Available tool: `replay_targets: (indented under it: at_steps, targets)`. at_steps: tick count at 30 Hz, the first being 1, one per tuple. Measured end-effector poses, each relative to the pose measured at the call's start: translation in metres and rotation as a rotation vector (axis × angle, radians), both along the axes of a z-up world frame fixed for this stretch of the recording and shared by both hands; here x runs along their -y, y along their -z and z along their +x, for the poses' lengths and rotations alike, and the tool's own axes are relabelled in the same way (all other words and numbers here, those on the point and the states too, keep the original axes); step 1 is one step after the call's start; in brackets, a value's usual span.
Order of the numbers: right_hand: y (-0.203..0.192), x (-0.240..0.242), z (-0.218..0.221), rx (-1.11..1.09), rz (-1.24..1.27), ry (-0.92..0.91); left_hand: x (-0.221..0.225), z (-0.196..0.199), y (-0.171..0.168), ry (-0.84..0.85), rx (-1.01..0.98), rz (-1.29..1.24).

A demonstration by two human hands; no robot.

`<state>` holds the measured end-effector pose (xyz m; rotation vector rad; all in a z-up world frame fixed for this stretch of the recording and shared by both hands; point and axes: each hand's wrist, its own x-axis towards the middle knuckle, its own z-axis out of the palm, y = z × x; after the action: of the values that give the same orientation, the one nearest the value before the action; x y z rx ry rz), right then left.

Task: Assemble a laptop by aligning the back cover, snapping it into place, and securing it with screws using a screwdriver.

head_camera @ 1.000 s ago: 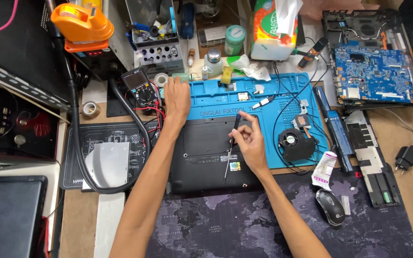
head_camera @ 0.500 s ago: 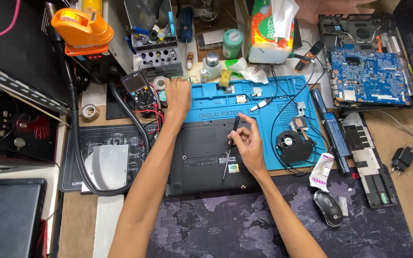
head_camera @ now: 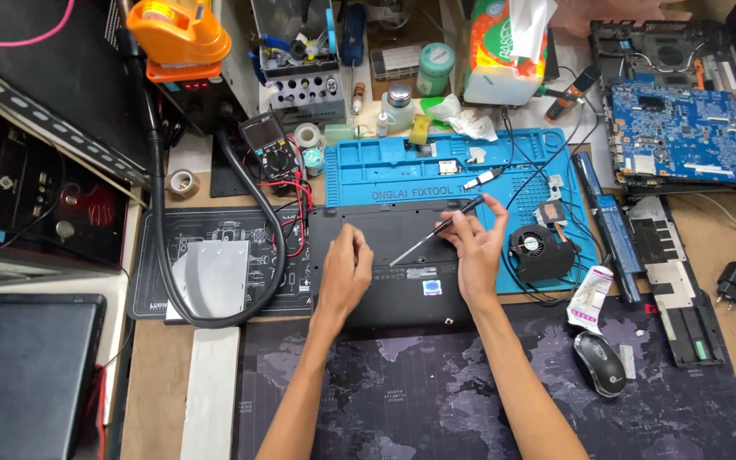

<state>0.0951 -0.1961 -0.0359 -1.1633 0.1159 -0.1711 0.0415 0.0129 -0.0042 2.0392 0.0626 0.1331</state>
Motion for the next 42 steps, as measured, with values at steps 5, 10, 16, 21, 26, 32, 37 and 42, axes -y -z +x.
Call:
replay_targets:
  at_steps: [5,10,16,21,26,32,37,42]
  targets:
    - [-0.006,-0.007,-0.008,-0.021,0.056,0.068,0.003,-0.016,0.009,0.018,-0.002,-0.014]
    - [-0.002,-0.01,-0.015,-0.012,0.064,0.081,0.006,-0.02,0.015,0.044,0.132,-0.005]
    - [-0.002,-0.009,-0.016,0.02,0.056,0.087,0.004,-0.021,0.01,0.005,0.181,-0.1]
    - [-0.011,-0.011,-0.017,0.01,0.091,0.13,0.004,-0.023,0.001,-0.056,0.126,-0.198]
    - [-0.014,-0.011,-0.018,0.005,0.089,0.134,0.003,-0.024,0.001,-0.047,0.114,-0.175]
    - [-0.018,-0.013,-0.02,0.003,0.078,0.128,0.004,-0.024,0.001,-0.044,0.113,-0.154]
    - [-0.021,-0.014,-0.02,0.021,0.051,0.121,0.004,-0.024,0.002,-0.042,0.112,-0.135]
    - [0.009,-0.004,-0.017,0.053,-0.056,0.176,0.003,-0.023,0.008,-0.057,0.114,-0.127]
